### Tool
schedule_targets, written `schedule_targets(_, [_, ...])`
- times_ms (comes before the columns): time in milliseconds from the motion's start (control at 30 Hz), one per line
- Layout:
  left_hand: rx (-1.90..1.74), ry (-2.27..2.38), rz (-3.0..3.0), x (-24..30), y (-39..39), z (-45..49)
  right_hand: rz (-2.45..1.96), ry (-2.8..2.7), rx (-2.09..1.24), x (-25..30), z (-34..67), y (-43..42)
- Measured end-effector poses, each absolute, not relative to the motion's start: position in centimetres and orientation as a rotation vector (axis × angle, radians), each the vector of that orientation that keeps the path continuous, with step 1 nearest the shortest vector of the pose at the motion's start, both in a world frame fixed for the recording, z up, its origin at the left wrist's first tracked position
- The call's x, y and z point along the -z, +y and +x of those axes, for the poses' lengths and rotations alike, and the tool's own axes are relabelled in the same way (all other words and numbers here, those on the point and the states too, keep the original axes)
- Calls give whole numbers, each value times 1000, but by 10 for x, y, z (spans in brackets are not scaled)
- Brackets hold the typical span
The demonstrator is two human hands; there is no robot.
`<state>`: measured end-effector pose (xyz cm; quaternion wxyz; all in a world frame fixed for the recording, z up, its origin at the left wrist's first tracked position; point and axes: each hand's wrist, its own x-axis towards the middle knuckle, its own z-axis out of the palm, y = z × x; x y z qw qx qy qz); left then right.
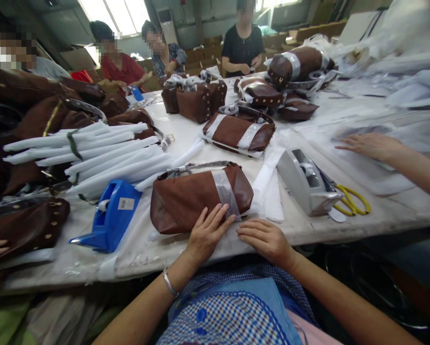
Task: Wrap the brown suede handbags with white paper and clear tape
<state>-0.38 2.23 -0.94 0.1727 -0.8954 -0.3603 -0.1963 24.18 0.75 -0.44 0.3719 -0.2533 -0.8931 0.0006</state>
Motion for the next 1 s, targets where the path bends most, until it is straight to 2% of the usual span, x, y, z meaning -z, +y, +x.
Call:
schedule_targets(433, [704,-940,-2512,10,24,-7,-622,-2339,208,-2,242,43])
schedule_targets(700, [781,-922,-2567,7,23,-10,-576,-2360,221,-16,242,54])
schedule_targets(1000, [866,-928,-2549,9,23,-7,-806,-2379,177,-27,229,60])
